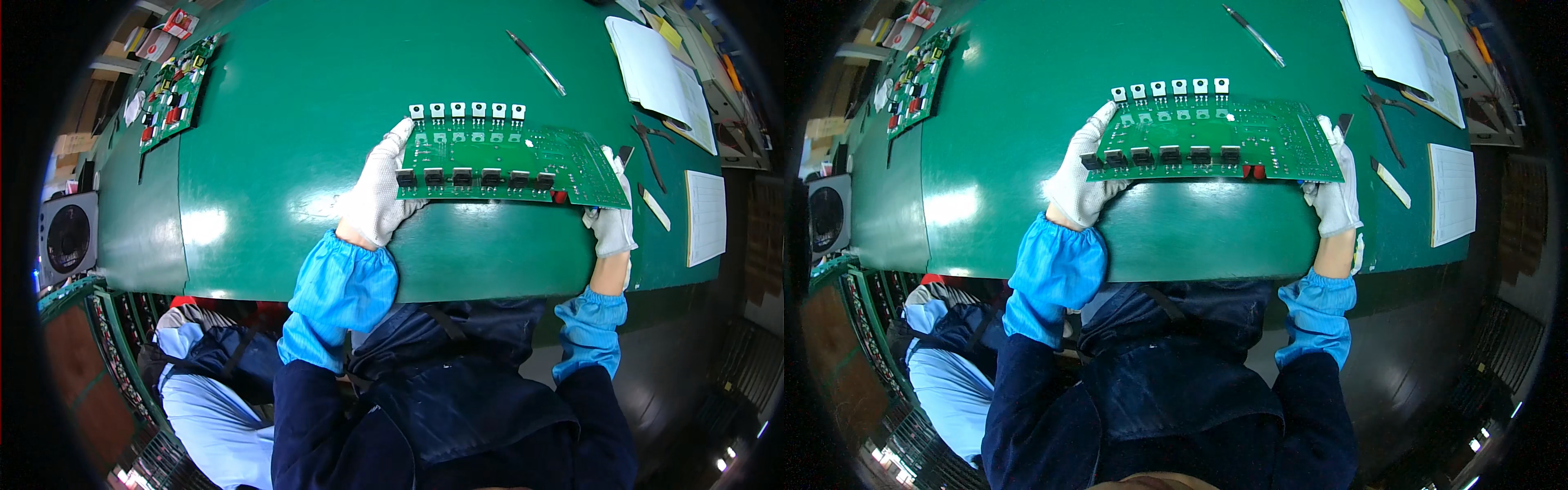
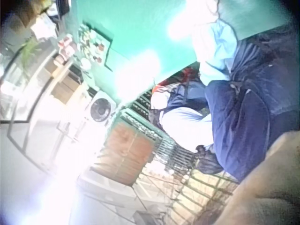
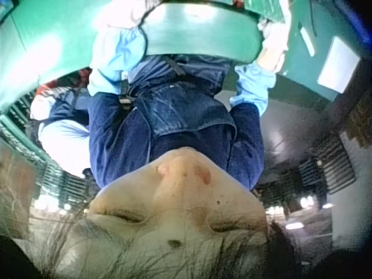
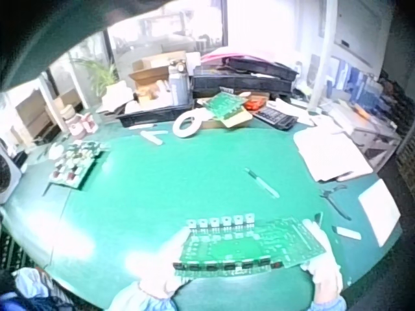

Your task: The person assembles electronic components onto a printed circuit board by hand, using pliers to secure the components.

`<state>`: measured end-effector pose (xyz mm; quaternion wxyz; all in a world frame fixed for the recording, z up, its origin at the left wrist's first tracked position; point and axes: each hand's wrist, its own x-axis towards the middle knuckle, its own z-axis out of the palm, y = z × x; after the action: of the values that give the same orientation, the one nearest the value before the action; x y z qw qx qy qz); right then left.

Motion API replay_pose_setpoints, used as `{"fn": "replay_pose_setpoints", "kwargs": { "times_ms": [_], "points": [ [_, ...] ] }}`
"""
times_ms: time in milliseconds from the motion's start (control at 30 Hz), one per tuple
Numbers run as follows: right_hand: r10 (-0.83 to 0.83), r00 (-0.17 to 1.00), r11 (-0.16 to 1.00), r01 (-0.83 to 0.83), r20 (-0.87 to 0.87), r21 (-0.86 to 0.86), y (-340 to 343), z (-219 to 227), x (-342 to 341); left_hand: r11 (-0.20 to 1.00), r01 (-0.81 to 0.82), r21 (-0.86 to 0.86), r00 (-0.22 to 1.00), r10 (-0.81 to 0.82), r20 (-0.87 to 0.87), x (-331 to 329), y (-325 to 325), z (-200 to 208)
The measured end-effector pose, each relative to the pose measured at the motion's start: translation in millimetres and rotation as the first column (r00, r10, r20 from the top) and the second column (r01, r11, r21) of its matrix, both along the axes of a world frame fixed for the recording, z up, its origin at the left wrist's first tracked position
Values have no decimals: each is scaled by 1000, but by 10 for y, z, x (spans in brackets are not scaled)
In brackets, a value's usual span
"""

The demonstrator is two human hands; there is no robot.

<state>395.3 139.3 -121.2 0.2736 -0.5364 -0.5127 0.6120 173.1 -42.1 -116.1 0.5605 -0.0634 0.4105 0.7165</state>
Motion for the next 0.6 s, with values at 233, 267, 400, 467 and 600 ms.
{"fn": "replay_pose_setpoints", "kwargs": {
  "times_ms": [233, 267, 400, 467, 600],
  "points": [
    [-96, 992, 995, 94, -80, -22, 14, -51, -56, 998, 20, 51, 999, -22, 45, -25, -21, -24],
    [-94, 992, 995, 92, -79, -21, 17, -47, -55, 999, 11, 37, 999, -12, 40, -19, -16, 6],
    [-73, 996, 997, 72, -50, -23, -17, -12, -60, 997, 22, 70, 997, -27, 68, -56, -30, -83],
    [-50, 998, 999, 49, -37, -22, -19, -1, -72, 996, 33, 81, 998, -37, 57, -56, -25, -105],
    [-94, 994, 995, 92, -52, -42, -8, -10, -62, 995, 52, 80, 996, -57, 65, -45, -18, -76]
  ]
}}
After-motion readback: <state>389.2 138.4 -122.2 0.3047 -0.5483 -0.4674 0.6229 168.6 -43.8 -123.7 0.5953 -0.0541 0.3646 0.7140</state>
